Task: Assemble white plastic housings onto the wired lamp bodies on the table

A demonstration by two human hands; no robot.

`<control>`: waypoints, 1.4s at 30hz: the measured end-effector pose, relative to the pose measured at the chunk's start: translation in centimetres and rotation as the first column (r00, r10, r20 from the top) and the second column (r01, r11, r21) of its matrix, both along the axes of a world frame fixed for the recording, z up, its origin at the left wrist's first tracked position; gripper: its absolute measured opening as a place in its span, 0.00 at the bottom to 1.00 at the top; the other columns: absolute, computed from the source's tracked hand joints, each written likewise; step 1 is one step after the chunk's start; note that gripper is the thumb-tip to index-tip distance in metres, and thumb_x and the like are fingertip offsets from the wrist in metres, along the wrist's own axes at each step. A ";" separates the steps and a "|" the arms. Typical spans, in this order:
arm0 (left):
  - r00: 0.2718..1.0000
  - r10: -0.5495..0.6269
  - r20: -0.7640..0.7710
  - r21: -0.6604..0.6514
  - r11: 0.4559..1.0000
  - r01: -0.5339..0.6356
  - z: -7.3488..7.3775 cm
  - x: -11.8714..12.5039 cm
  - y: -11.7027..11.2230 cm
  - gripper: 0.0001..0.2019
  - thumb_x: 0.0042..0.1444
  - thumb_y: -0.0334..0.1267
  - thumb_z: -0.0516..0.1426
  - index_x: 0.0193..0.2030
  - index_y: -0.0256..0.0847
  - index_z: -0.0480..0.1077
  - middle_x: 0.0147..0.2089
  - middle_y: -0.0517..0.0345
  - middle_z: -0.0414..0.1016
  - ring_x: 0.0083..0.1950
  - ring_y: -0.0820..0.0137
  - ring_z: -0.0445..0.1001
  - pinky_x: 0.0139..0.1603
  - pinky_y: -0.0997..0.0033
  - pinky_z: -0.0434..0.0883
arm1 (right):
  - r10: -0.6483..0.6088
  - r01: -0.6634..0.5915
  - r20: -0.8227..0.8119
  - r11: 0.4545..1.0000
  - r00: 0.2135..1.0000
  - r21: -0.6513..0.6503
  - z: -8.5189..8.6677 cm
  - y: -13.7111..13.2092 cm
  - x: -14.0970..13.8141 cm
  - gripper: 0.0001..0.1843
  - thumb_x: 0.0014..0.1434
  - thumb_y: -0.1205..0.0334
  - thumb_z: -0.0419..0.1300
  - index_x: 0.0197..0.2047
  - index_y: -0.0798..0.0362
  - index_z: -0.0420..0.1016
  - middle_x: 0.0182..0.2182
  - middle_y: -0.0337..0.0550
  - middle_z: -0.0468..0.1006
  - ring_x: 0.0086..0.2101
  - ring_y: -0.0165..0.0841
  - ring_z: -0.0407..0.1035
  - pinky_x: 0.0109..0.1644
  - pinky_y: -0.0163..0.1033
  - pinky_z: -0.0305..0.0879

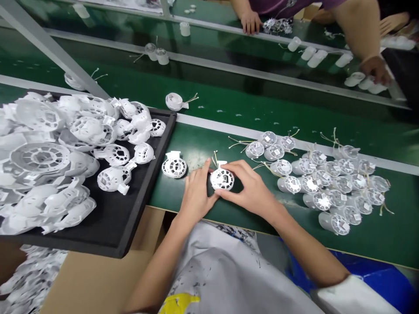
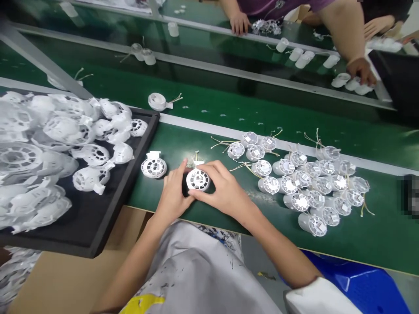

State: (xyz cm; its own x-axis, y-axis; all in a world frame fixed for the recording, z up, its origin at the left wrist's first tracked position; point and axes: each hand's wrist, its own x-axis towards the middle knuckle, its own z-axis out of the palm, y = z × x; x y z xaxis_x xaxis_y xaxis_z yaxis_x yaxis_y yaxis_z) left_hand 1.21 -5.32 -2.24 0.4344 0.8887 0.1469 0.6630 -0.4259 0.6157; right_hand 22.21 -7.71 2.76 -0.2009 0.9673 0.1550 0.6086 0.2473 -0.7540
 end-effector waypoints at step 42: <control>0.930 0.102 -0.353 0.204 0.978 -0.029 6.1 9.3 25.3 0.21 0.64 0.42 0.60 0.61 0.37 0.71 0.66 0.32 0.69 0.70 0.39 0.63 0.69 0.41 0.61 | -0.183 0.155 0.266 0.980 0.947 0.121 -1.7 -3.0 -0.3 0.27 0.68 0.46 0.66 0.65 0.46 0.74 0.49 0.50 0.74 0.51 0.47 0.68 0.57 0.53 0.68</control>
